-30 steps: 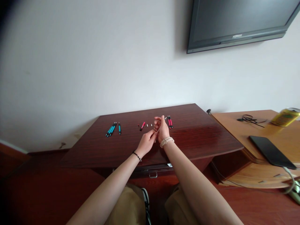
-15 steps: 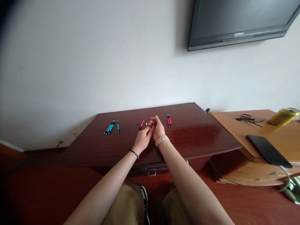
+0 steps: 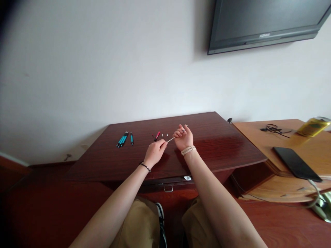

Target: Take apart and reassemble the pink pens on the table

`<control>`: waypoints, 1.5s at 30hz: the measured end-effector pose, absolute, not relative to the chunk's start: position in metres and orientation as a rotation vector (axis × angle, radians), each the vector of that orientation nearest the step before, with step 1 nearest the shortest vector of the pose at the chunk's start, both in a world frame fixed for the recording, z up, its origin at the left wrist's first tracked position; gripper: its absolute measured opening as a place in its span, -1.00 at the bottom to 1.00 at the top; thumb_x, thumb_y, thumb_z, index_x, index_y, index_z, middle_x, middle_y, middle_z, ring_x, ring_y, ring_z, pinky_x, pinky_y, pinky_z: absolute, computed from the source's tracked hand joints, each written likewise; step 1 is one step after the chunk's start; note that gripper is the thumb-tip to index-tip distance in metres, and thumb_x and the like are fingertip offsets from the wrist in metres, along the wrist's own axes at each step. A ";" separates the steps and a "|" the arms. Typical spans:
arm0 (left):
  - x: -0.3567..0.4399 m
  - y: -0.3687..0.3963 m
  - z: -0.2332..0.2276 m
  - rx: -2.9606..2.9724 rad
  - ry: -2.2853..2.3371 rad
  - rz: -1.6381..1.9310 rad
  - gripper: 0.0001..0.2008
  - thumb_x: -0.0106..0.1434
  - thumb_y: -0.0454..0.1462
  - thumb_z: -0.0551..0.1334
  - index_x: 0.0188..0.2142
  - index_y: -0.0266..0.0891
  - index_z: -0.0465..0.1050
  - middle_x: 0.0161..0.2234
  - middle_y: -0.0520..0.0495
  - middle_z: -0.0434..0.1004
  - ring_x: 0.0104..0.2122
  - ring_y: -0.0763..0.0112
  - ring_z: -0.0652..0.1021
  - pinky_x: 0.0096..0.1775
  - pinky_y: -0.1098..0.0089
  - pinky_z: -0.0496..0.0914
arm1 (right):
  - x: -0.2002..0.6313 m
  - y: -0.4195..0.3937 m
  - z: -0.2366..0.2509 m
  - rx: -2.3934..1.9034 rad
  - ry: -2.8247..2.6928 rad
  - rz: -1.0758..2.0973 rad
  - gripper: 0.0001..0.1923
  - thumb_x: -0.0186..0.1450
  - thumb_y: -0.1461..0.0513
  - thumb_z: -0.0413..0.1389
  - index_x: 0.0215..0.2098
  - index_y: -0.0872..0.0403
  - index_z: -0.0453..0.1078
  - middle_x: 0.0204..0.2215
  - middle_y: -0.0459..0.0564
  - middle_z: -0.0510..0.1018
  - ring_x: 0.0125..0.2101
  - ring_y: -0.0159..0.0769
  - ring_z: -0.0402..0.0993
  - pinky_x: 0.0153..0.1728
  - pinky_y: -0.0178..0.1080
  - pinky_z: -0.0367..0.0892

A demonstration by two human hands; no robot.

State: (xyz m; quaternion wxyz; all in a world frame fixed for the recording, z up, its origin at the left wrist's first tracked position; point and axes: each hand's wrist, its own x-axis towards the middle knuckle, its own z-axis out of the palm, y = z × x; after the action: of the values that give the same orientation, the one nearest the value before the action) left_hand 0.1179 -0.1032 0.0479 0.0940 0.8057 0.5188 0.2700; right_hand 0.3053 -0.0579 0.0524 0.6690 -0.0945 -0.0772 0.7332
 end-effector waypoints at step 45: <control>0.116 -0.106 0.041 2.179 1.460 0.816 -0.69 0.51 -0.09 0.15 -0.34 -0.13 0.50 -0.42 0.01 0.63 -0.44 0.33 0.57 -0.31 0.41 0.28 | 0.324 -0.033 0.013 -1.358 -1.035 1.067 -0.67 0.18 0.02 0.42 -0.41 0.09 0.52 -0.73 -0.24 0.21 -0.66 -0.45 0.08 -0.65 -0.35 0.05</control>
State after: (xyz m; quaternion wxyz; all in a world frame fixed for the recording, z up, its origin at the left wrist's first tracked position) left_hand 0.1159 -0.1063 0.0408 0.1961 0.7778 0.5213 0.2912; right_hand 0.3236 -0.0326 0.0126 0.5345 -0.5700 -0.4345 0.4479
